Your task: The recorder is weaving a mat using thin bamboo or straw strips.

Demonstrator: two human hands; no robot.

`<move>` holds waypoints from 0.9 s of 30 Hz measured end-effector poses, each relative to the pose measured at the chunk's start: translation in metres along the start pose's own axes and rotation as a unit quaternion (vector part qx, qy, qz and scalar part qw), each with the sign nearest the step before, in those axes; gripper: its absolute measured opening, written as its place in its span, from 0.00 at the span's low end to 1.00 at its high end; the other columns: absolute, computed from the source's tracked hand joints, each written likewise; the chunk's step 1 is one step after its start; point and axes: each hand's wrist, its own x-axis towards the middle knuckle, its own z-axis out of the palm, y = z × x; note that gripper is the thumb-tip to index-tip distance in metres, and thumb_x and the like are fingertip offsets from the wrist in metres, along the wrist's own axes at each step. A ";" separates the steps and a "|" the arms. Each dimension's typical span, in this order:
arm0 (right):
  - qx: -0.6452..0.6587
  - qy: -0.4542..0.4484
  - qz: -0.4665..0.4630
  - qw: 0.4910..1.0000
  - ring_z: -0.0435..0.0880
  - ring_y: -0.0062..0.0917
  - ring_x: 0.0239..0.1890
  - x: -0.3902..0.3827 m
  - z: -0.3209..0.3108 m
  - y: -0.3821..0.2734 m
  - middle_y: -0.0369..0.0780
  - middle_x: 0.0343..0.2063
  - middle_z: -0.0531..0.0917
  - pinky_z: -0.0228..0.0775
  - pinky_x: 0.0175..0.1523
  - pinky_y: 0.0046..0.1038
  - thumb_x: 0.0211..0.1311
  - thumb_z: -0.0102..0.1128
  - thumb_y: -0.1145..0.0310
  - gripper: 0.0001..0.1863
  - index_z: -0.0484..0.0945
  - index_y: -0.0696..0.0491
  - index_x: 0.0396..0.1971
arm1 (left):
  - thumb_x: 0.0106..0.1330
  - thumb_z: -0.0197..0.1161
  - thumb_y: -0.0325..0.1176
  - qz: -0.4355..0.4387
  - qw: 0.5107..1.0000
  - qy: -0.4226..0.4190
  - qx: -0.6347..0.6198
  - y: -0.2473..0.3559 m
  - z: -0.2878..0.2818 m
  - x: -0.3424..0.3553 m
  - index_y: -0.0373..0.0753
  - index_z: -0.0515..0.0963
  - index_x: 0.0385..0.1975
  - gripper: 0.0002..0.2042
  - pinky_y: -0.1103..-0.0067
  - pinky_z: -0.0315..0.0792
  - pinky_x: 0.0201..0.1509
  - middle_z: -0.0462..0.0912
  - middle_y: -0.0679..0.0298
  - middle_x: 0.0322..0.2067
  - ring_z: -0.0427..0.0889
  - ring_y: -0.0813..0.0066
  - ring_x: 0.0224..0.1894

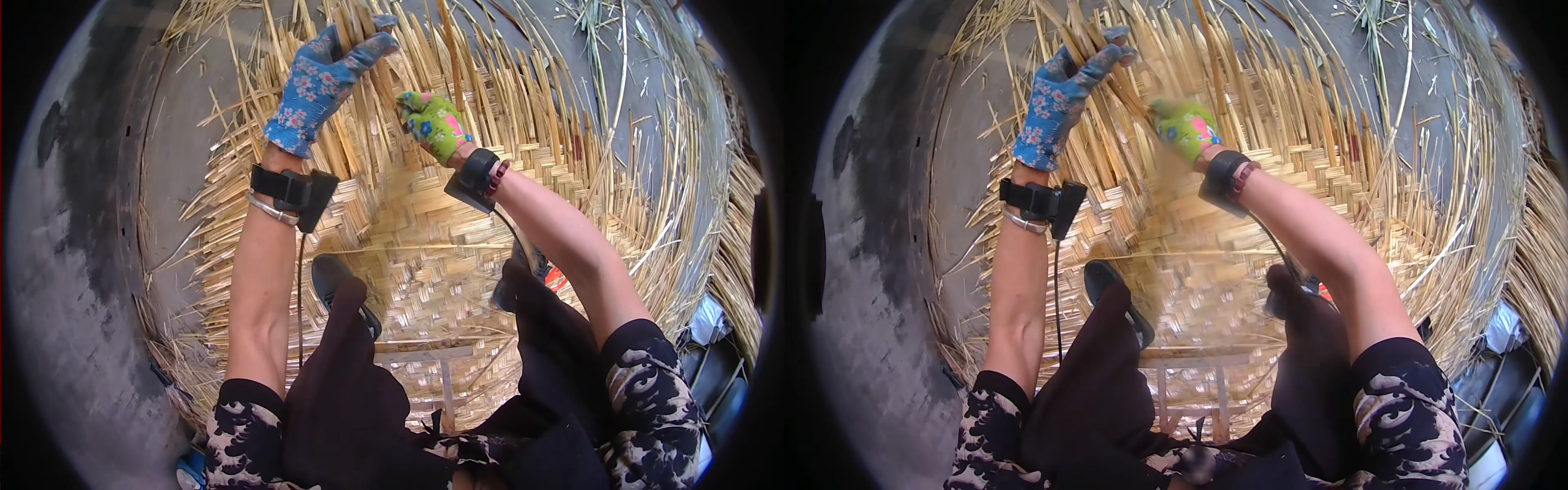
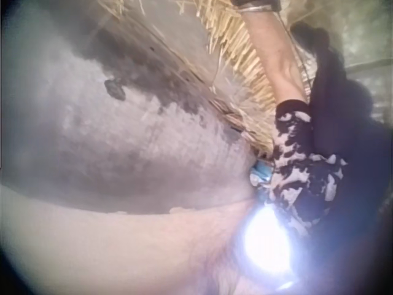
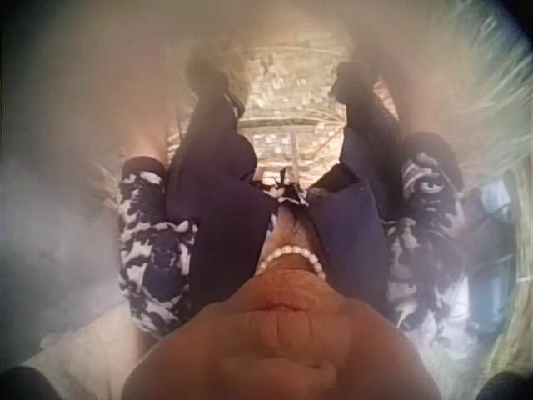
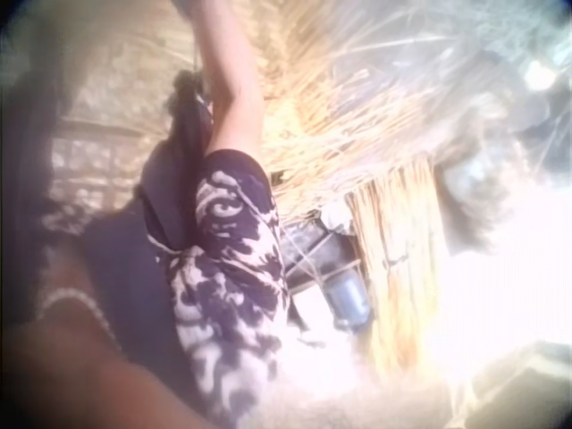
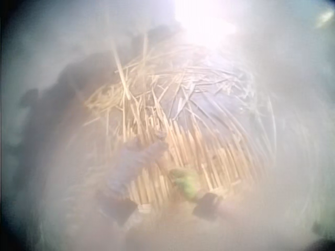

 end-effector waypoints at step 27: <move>-0.499 -0.074 0.034 0.863 0.79 0.37 0.30 0.013 -0.026 0.027 0.43 0.26 0.80 0.70 0.33 0.36 0.43 0.58 0.60 0.10 0.79 0.50 0.23 | 0.54 0.55 0.49 -0.344 0.814 -0.140 0.447 -0.099 -0.059 -0.092 0.36 0.78 0.19 0.20 0.69 0.69 0.38 0.77 0.53 0.19 0.77 0.58 0.29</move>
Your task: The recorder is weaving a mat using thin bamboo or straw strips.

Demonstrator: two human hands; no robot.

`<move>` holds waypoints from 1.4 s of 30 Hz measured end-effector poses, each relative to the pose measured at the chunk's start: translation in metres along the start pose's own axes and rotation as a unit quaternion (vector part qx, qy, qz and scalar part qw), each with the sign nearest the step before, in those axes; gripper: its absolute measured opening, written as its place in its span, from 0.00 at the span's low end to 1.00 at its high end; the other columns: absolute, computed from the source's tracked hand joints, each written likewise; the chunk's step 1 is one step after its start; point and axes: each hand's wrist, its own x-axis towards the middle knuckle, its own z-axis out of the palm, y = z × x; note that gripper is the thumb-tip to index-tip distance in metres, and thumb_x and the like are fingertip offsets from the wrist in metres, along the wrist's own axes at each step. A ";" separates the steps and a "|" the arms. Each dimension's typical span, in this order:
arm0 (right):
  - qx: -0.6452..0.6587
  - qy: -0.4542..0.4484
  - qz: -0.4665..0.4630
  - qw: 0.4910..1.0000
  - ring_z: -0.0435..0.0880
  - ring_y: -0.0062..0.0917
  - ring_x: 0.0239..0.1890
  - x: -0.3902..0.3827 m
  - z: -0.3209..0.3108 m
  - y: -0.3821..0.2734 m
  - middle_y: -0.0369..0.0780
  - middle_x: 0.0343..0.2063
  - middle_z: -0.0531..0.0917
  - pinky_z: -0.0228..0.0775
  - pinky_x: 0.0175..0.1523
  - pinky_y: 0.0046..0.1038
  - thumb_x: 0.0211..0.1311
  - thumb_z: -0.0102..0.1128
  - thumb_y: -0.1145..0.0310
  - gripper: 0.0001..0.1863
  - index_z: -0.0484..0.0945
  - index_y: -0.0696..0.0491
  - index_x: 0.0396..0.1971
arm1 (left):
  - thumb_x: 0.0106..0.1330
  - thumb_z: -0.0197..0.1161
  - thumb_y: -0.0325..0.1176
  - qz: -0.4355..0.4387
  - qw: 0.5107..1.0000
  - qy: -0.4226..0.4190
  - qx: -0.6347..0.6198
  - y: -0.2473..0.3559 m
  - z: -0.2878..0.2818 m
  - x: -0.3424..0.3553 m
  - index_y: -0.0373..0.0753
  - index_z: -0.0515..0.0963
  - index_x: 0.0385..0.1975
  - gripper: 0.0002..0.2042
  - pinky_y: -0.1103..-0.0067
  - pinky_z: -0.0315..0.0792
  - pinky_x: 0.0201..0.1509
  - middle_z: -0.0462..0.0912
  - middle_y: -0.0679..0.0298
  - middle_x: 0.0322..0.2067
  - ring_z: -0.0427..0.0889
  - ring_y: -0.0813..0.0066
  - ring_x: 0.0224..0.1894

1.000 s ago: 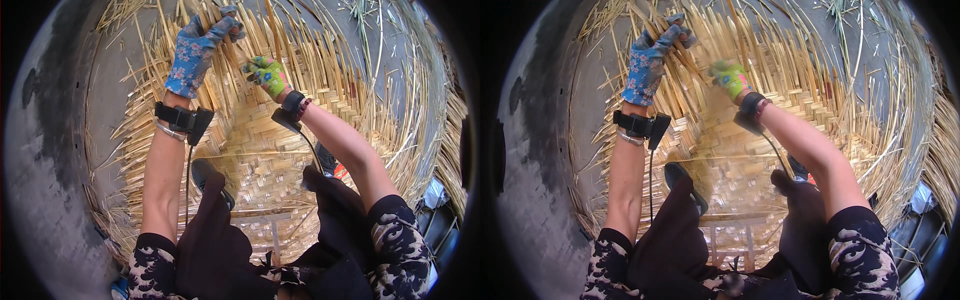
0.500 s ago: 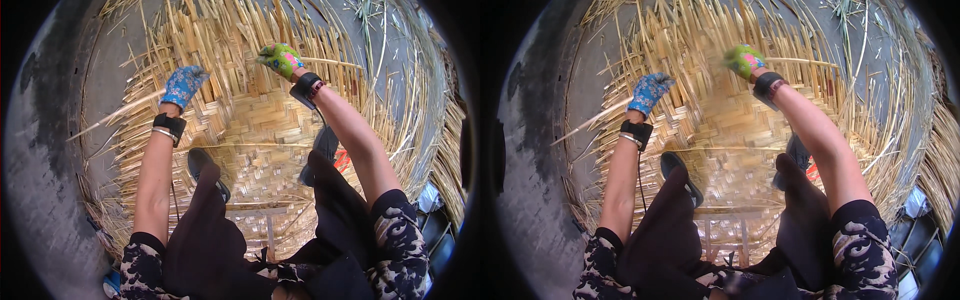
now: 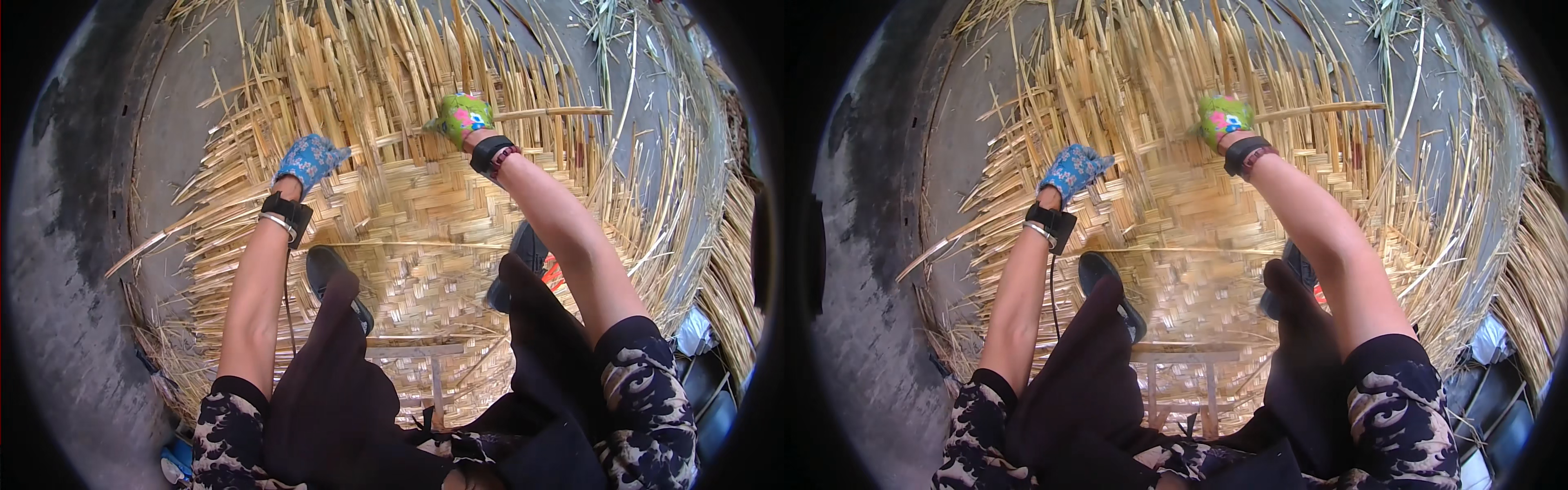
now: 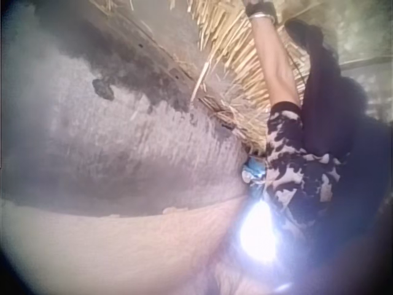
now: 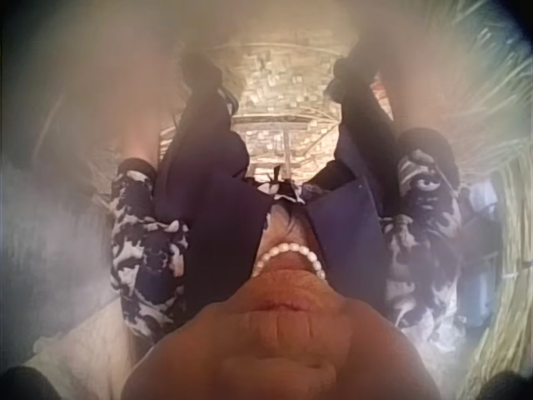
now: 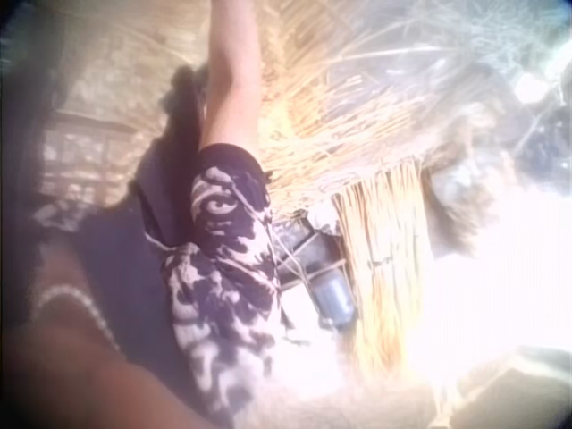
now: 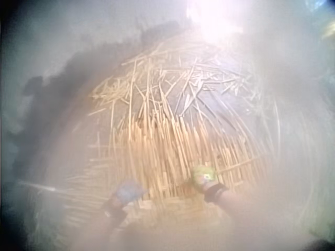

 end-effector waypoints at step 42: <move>0.560 -0.068 0.024 0.825 0.78 0.24 0.28 0.007 0.020 -0.032 0.38 0.25 0.80 0.69 0.33 0.24 0.51 0.52 0.68 0.11 0.74 0.53 0.35 | 0.52 0.58 0.34 0.038 0.968 0.168 -0.184 0.065 0.059 0.027 0.34 0.77 0.23 0.09 0.78 0.70 0.24 0.76 0.59 0.15 0.77 0.71 0.18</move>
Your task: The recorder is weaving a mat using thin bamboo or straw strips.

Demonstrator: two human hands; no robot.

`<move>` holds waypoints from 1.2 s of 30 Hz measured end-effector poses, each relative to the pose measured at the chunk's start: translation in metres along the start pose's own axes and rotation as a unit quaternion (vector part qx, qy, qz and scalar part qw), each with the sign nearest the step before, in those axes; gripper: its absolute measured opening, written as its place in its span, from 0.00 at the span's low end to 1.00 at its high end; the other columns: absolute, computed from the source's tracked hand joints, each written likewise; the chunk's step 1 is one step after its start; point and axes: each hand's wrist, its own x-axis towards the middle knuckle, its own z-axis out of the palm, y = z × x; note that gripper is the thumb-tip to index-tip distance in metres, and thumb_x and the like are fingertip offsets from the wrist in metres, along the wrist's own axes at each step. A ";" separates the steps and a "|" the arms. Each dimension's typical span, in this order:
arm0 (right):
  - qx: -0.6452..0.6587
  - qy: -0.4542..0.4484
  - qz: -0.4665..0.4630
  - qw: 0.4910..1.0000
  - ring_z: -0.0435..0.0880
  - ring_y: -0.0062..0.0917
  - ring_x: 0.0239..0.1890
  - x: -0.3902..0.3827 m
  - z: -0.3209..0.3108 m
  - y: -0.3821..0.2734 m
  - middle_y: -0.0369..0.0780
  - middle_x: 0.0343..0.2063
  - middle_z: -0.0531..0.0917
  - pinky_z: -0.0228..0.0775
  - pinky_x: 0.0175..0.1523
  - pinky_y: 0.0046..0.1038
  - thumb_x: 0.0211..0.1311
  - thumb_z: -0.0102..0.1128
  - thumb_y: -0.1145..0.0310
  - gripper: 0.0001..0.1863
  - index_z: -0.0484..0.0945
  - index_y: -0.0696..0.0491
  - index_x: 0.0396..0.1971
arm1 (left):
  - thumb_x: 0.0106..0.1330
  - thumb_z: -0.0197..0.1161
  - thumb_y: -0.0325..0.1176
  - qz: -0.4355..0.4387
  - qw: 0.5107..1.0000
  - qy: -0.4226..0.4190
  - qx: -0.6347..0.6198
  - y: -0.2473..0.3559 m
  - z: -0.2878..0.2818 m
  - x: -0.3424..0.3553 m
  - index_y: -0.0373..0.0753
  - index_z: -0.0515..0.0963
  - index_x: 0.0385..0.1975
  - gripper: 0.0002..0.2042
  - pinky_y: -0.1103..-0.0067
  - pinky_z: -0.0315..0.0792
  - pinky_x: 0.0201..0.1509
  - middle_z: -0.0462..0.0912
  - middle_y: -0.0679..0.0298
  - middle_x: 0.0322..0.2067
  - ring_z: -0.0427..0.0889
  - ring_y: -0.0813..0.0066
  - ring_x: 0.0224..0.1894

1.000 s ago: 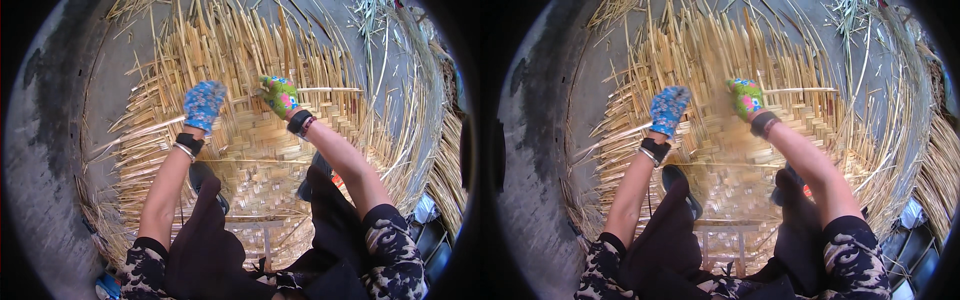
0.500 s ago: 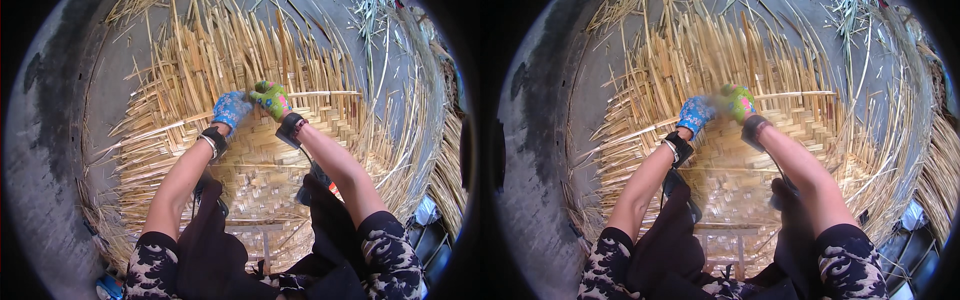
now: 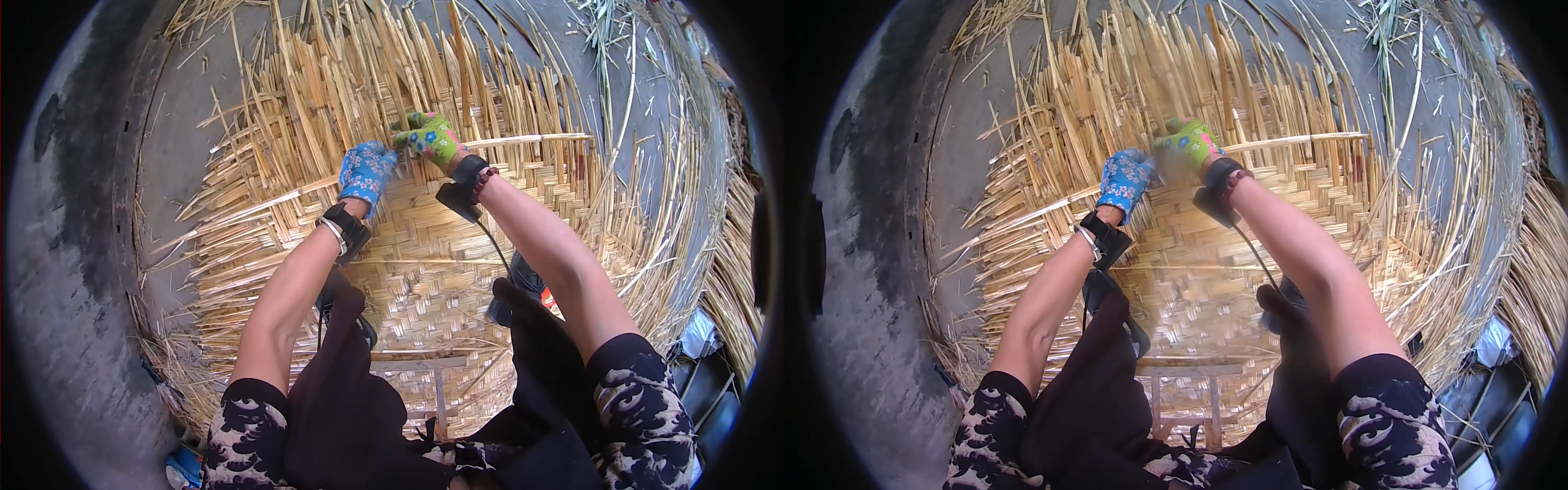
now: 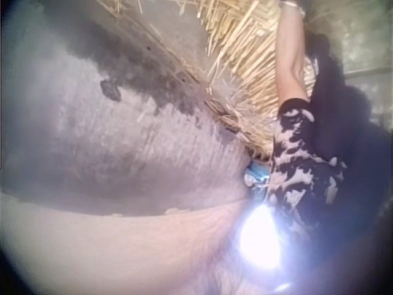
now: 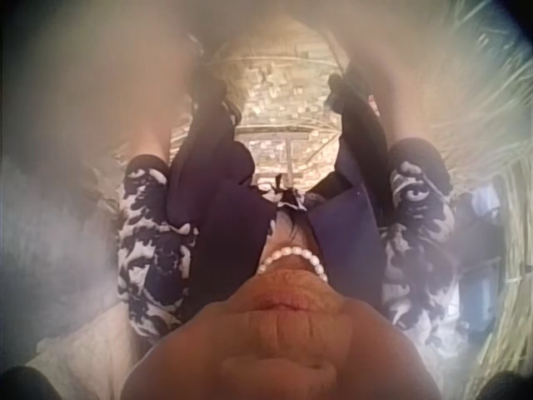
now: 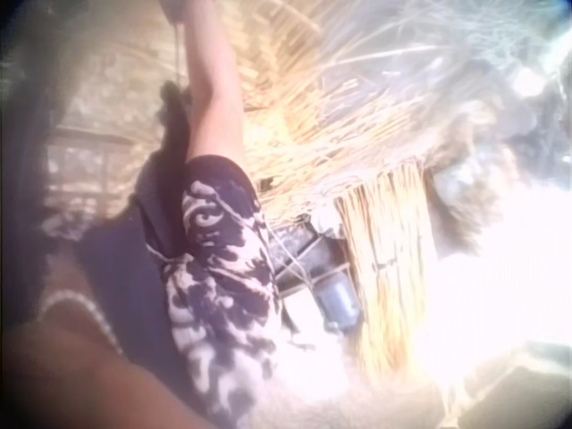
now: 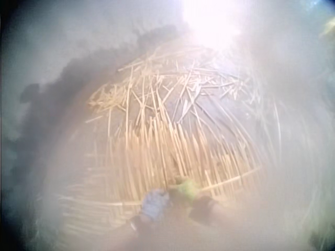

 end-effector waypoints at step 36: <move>-0.125 0.070 -0.150 0.978 0.75 0.39 0.25 -0.059 -0.010 -0.012 0.45 0.20 0.76 0.63 0.29 0.37 0.47 0.56 0.50 0.18 0.76 0.52 0.20 | 0.51 0.59 0.34 0.223 0.967 0.028 0.121 0.004 -0.004 -0.005 0.40 0.74 0.18 0.06 0.71 0.68 0.28 0.74 0.56 0.20 0.74 0.57 0.26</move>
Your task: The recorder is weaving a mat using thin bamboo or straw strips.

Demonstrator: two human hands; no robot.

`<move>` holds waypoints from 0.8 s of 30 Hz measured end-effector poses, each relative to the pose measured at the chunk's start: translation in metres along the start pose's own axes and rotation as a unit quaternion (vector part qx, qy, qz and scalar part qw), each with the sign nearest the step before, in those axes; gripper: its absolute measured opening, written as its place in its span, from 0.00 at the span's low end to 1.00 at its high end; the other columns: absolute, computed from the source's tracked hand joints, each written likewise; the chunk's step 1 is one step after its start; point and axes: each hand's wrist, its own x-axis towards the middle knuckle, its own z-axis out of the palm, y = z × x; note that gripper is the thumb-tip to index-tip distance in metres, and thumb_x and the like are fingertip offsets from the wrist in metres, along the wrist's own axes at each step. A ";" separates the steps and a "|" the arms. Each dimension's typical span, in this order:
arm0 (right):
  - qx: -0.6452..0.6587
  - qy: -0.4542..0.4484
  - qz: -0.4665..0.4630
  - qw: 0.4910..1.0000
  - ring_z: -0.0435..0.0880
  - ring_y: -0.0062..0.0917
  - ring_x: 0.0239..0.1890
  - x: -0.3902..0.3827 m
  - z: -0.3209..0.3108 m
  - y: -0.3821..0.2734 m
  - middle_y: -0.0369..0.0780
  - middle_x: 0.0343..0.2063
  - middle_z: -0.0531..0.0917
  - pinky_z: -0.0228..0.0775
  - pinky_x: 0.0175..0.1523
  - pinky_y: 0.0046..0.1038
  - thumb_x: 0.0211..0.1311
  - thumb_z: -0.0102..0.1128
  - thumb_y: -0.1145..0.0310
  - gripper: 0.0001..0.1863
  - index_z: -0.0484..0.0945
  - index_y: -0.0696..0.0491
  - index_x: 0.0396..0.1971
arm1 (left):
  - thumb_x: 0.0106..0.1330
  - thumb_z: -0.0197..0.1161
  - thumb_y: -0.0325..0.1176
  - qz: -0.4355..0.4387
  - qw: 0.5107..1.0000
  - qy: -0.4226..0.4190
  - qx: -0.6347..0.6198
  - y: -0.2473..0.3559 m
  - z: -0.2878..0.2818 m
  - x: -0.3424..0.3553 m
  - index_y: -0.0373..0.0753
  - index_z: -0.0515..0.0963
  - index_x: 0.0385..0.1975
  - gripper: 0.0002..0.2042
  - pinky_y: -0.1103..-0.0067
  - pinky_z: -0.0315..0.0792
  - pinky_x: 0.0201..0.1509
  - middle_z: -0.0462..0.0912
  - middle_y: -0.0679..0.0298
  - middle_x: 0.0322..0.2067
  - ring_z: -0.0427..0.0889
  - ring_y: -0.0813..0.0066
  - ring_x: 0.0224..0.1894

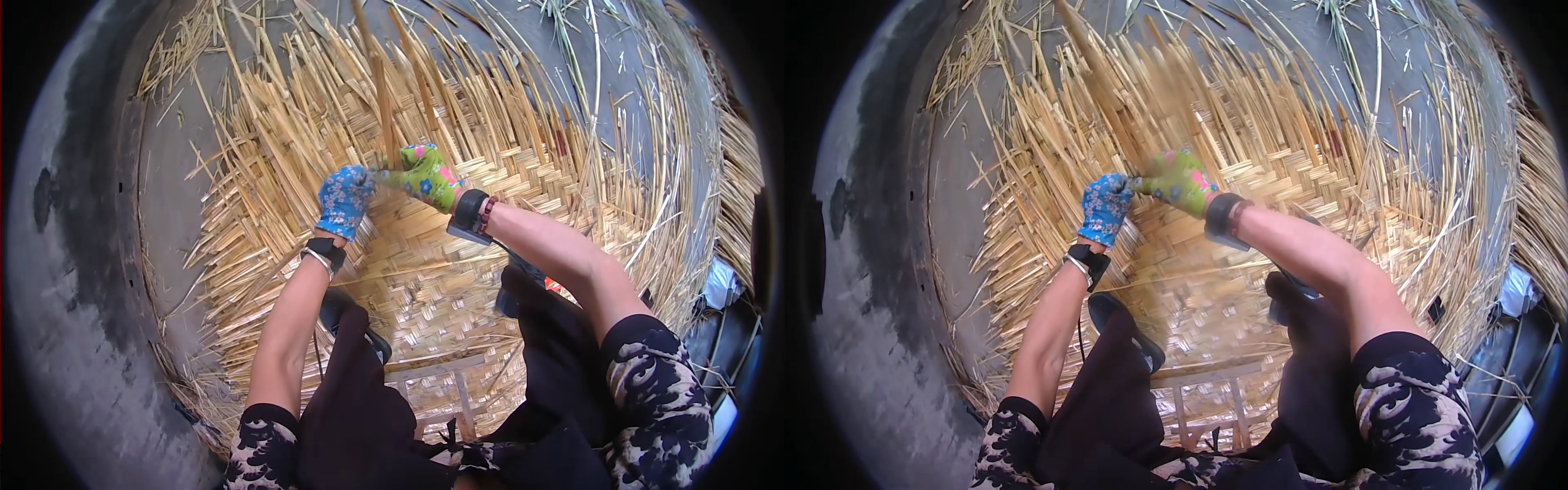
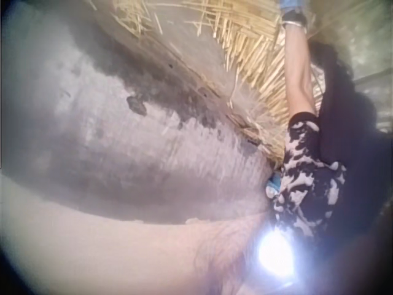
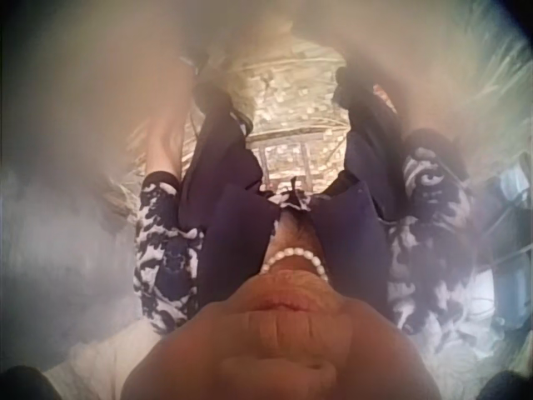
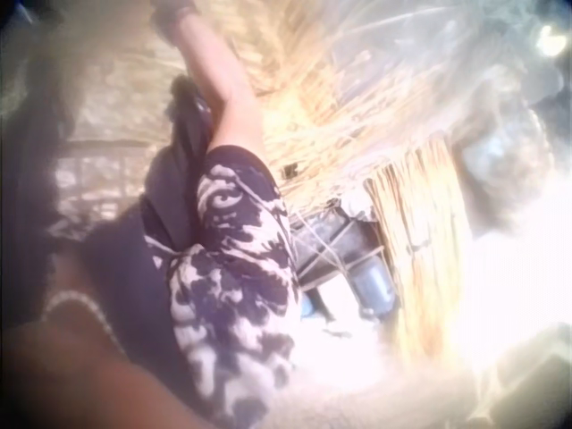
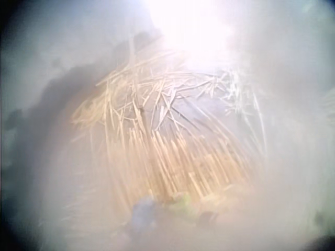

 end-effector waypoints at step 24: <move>-0.243 0.018 -0.179 0.953 0.78 0.37 0.29 0.019 -0.031 0.014 0.42 0.22 0.79 0.68 0.33 0.35 0.44 0.57 0.64 0.08 0.77 0.48 0.27 | 0.50 0.55 0.30 0.015 0.978 -0.178 0.112 0.001 -0.005 0.010 0.40 0.76 0.32 0.09 0.67 0.69 0.40 0.77 0.54 0.32 0.75 0.55 0.39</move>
